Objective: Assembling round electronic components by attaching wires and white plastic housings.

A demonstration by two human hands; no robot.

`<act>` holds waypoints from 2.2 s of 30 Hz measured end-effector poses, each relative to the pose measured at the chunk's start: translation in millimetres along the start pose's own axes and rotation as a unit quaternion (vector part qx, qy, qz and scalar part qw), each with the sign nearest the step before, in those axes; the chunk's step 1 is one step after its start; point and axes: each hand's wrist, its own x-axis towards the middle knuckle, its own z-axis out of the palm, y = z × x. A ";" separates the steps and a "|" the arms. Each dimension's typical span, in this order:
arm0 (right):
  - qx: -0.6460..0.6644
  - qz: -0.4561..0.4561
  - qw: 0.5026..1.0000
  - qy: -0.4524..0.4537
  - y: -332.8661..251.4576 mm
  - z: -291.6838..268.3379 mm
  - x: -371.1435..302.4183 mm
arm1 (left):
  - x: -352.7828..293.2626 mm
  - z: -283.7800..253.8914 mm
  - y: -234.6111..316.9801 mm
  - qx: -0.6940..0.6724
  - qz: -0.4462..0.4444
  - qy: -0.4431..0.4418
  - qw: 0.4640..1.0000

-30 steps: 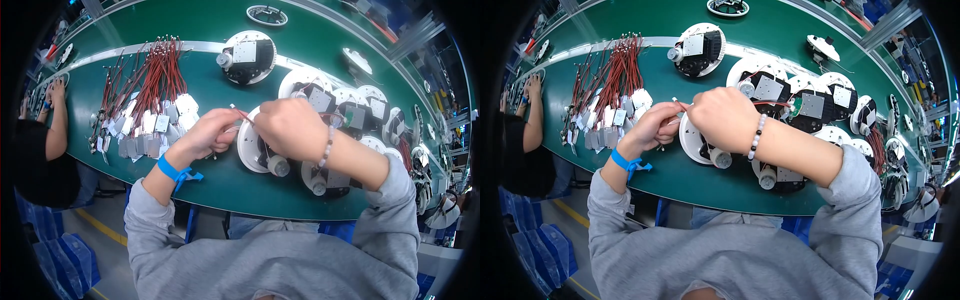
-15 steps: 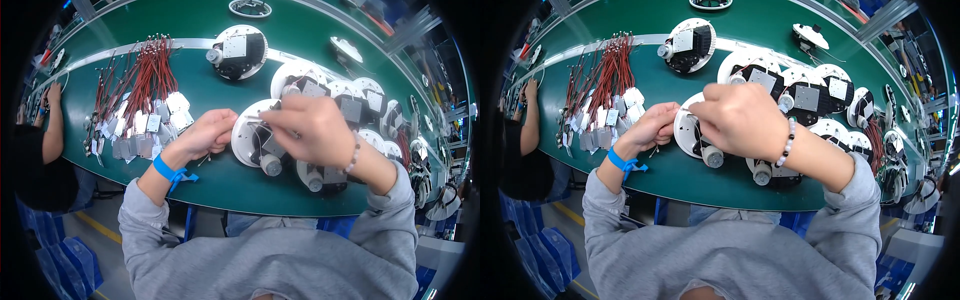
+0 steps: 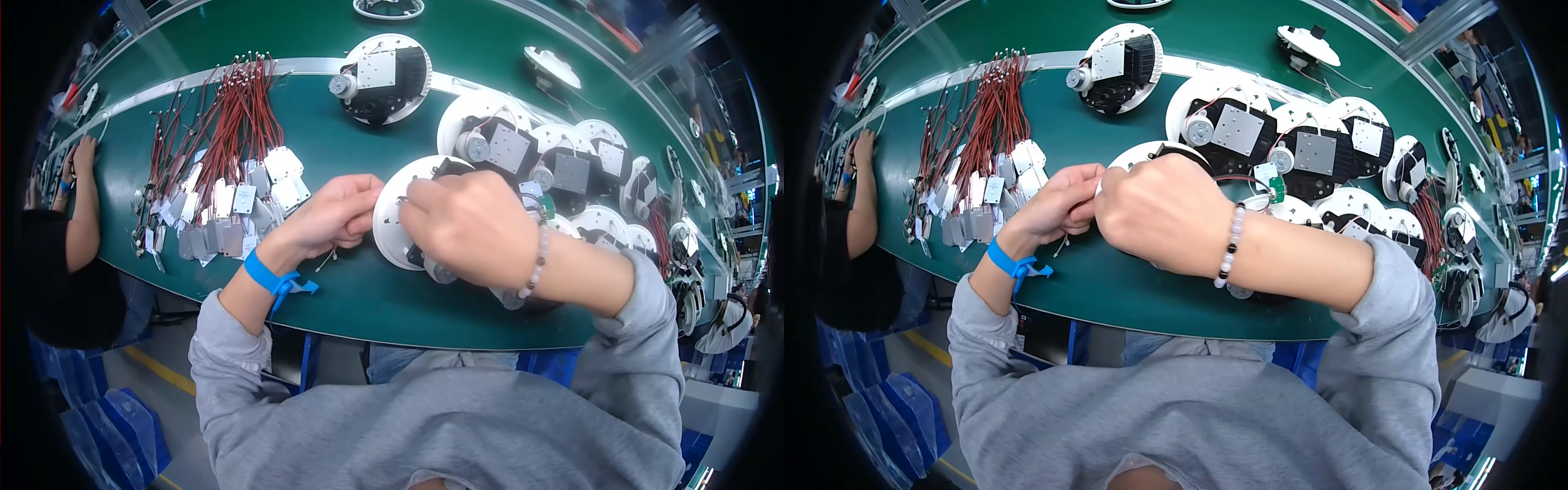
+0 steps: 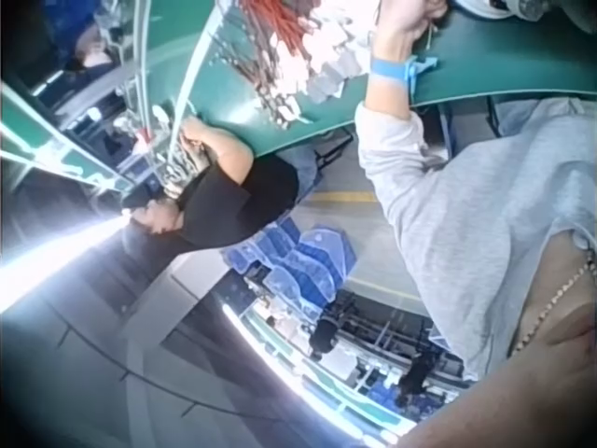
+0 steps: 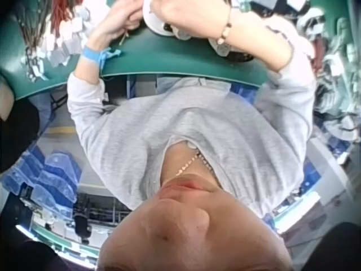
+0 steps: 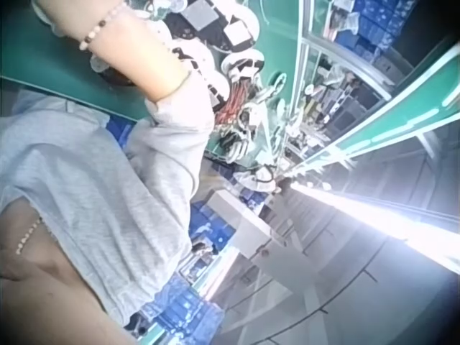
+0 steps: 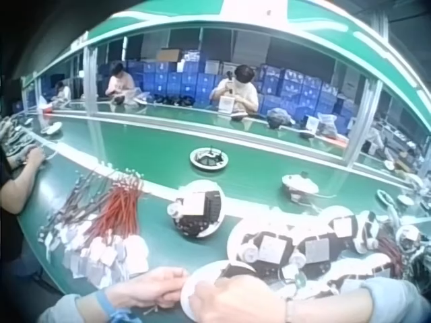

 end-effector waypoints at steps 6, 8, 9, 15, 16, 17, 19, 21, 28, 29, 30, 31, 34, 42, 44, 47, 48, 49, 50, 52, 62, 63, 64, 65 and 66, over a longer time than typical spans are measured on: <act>0.053 0.033 0.998 0.027 16.8 6.4 -1.7 | 0.8 -1.0 1.7 -0.007 -0.014 -0.018 1.000; 0.029 0.003 0.999 0.026 3.9 11.9 -4.0 | 1.9 -1.0 -0.6 -0.024 -0.027 -0.016 0.999; 0.015 -0.019 0.999 0.022 -3.6 15.3 -3.5 | 1.5 -0.1 -1.2 -0.024 -0.027 -0.016 0.999; -0.016 0.023 1.000 -0.010 0.6 21.0 -3.1 | 1.9 2.1 2.4 0.001 -0.016 -0.003 1.000; 0.002 0.025 1.000 0.009 2.0 21.2 -2.5 | 1.0 4.5 3.1 0.019 -0.013 -0.002 1.000; 0.020 0.027 0.999 0.029 3.5 21.7 -1.3 | 0.4 5.3 3.1 0.037 -0.011 0.000 0.999; 0.028 0.041 0.998 0.032 6.9 23.0 3.3 | 1.5 -0.9 0.2 0.023 -0.014 -0.022 0.999; 0.089 0.053 0.990 0.093 10.7 25.4 5.6 | 3.0 -4.6 -1.6 0.010 -0.017 -0.046 0.999; 0.244 0.134 0.956 -0.092 39.4 13.7 21.2 | 4.2 -10.0 -2.8 0.071 -0.018 -0.007 0.997; 0.313 0.137 0.920 -0.192 44.6 10.9 24.4 | 4.3 -10.5 -2.6 0.104 -0.009 -0.010 0.994; 0.352 0.147 0.891 -0.246 47.5 6.1 27.3 | 2.9 -8.1 -1.1 0.107 -0.010 -0.012 0.994; 0.351 0.146 0.893 -0.242 48.6 3.2 27.5 | -1.7 -4.7 2.5 0.143 0.002 0.043 0.989; 0.473 0.118 0.822 -0.295 51.2 -8.9 25.0 | -23.8 -10.5 12.6 0.206 0.070 0.159 0.963; 0.622 0.115 0.756 -0.168 59.0 -43.6 12.2 | -129.3 -39.5 46.9 0.280 0.199 0.427 0.836; 0.621 0.118 0.759 -0.158 51.2 -49.6 18.1 | -125.1 -38.0 46.9 0.407 0.264 0.466 0.740; 0.650 0.132 0.737 -0.128 43.2 -47.4 20.8 | -105.9 23.6 63.5 0.464 0.439 0.510 0.576; 0.666 0.132 0.725 -0.116 43.1 -42.8 20.9 | -97.2 37.9 66.1 0.429 0.504 0.481 0.576; 0.681 0.128 0.713 -0.105 41.0 -43.4 21.4 | -91.8 56.6 64.8 0.437 0.516 0.390 0.625; 0.691 0.129 0.703 -0.112 37.1 -46.6 23.8 | -90.2 59.0 63.6 0.502 0.474 0.259 0.676; 0.720 0.110 0.676 -0.115 25.3 -53.1 32.8 | -73.0 78.9 40.7 0.310 0.415 0.145 0.843; 0.743 0.137 0.652 -0.064 29.5 -55.4 30.3 | -87.9 72.2 79.4 0.425 0.266 0.096 0.860; 0.713 0.135 0.686 -0.039 31.5 -54.0 32.5 | -93.8 66.6 89.3 0.453 0.251 0.121 0.847; 0.664 0.101 0.741 0.005 36.4 -50.6 35.1 | -100.6 62.3 94.9 0.480 0.284 0.181 0.810; 0.608 0.067 0.790 0.045 48.0 -46.3 36.4 | -113.0 54.6 103.4 0.511 0.266 0.257 0.776; 0.476 0.091 0.872 0.062 65.7 -48.6 32.6 | -126.6 43.0 110.4 0.545 0.247 0.338 0.726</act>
